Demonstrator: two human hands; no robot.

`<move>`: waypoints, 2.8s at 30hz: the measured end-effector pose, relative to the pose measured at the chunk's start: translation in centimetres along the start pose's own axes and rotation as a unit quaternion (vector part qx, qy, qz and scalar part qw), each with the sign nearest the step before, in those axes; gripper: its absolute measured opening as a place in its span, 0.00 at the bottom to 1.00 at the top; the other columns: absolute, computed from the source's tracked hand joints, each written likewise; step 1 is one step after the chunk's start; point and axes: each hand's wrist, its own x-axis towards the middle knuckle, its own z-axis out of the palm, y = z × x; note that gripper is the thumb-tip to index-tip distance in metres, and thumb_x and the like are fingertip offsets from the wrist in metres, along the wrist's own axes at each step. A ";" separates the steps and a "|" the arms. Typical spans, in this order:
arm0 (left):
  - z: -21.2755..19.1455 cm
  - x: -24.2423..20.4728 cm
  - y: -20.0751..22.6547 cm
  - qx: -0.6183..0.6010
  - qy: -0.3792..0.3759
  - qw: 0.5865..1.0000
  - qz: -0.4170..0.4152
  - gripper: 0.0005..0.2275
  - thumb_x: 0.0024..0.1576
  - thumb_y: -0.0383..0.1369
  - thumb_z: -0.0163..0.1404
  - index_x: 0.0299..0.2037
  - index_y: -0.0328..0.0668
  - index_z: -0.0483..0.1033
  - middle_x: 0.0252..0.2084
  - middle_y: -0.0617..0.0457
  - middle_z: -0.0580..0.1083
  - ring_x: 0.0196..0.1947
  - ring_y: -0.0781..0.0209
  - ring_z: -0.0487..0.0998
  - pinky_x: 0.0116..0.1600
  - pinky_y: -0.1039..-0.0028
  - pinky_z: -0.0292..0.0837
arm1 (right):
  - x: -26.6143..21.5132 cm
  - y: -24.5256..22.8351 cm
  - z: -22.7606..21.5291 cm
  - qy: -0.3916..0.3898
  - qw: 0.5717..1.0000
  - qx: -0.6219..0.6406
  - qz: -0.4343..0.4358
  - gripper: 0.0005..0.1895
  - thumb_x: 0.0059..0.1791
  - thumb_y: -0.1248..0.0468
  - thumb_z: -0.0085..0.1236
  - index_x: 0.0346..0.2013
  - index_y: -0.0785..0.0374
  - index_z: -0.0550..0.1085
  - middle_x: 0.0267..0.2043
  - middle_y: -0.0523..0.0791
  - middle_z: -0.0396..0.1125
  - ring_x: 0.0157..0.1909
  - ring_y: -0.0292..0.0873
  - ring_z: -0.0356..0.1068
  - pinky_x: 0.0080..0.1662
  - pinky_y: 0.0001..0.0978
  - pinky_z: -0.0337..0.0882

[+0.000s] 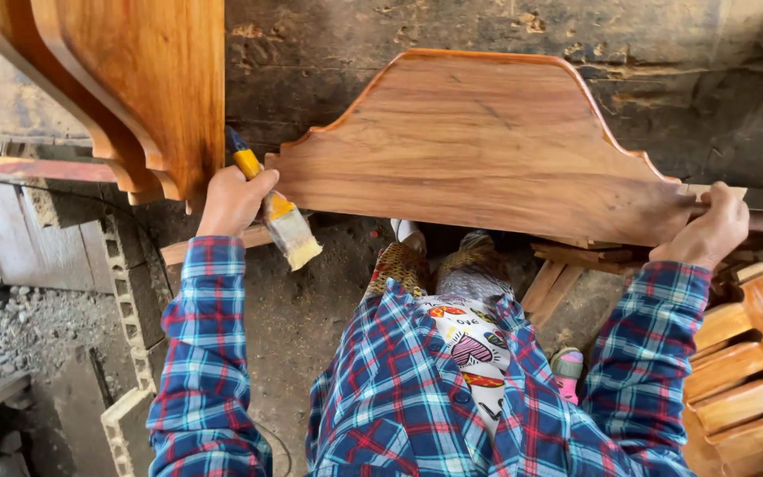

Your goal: The person applies a brown wood stain to a curved wooden piece using a paintbrush. They dip the brush into a container of stain and spread it evenly across the surface, then flip the piece to coat the other side.

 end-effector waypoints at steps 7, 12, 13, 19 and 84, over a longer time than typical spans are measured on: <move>-0.4 -0.2 -0.3 -0.023 -0.044 0.999 0.009 0.09 0.59 0.37 0.54 0.31 0.42 0.72 0.28 0.45 0.79 0.21 0.65 0.70 0.24 0.72 0.64 | 0.1 1.8 -1.5 -0.002 0.985 0.151 0.084 0.07 0.46 0.68 0.59 0.24 0.58 0.71 0.30 0.39 0.63 0.32 0.33 0.63 0.36 0.22 0.67; -0.5 -0.5 0.2 -0.006 -0.039 0.999 0.008 0.10 0.59 0.37 0.54 0.31 0.41 0.73 0.28 0.46 0.80 0.20 0.65 0.69 0.24 0.72 0.63 | -4.2 1.0 -0.9 0.001 0.970 0.168 0.177 0.14 0.42 0.49 0.57 0.29 0.53 0.70 0.35 0.40 0.73 0.38 0.39 0.78 0.38 0.32 0.79; -0.5 -0.6 0.4 -0.012 -0.039 0.999 0.001 0.09 0.59 0.37 0.53 0.33 0.41 0.74 0.29 0.46 0.80 0.22 0.65 0.71 0.25 0.73 0.65 | -5.1 0.6 -0.3 0.001 0.967 0.155 0.205 0.22 0.37 0.43 0.56 0.39 0.49 0.74 0.44 0.39 0.76 0.47 0.40 0.79 0.43 0.35 0.81; -0.2 0.4 0.3 -0.017 -0.019 1.000 0.012 0.09 0.58 0.38 0.55 0.30 0.45 0.72 0.26 0.50 0.77 0.21 0.65 0.71 0.25 0.72 0.65 | -6.1 1.8 1.5 0.056 0.950 0.243 0.186 0.34 0.33 0.42 0.56 0.47 0.55 0.82 0.51 0.45 0.80 0.52 0.47 0.82 0.53 0.42 0.84; 10.5 -0.2 10.4 -0.515 0.076 0.821 0.236 0.08 0.53 0.31 0.58 0.31 0.39 0.70 0.28 0.42 0.76 0.20 0.55 0.80 0.22 0.66 0.84 | -3.7 2.4 -2.3 -0.085 0.984 -0.098 0.122 0.32 0.47 0.27 0.47 0.35 0.51 0.67 0.26 0.39 0.68 0.24 0.34 0.69 0.31 0.26 0.73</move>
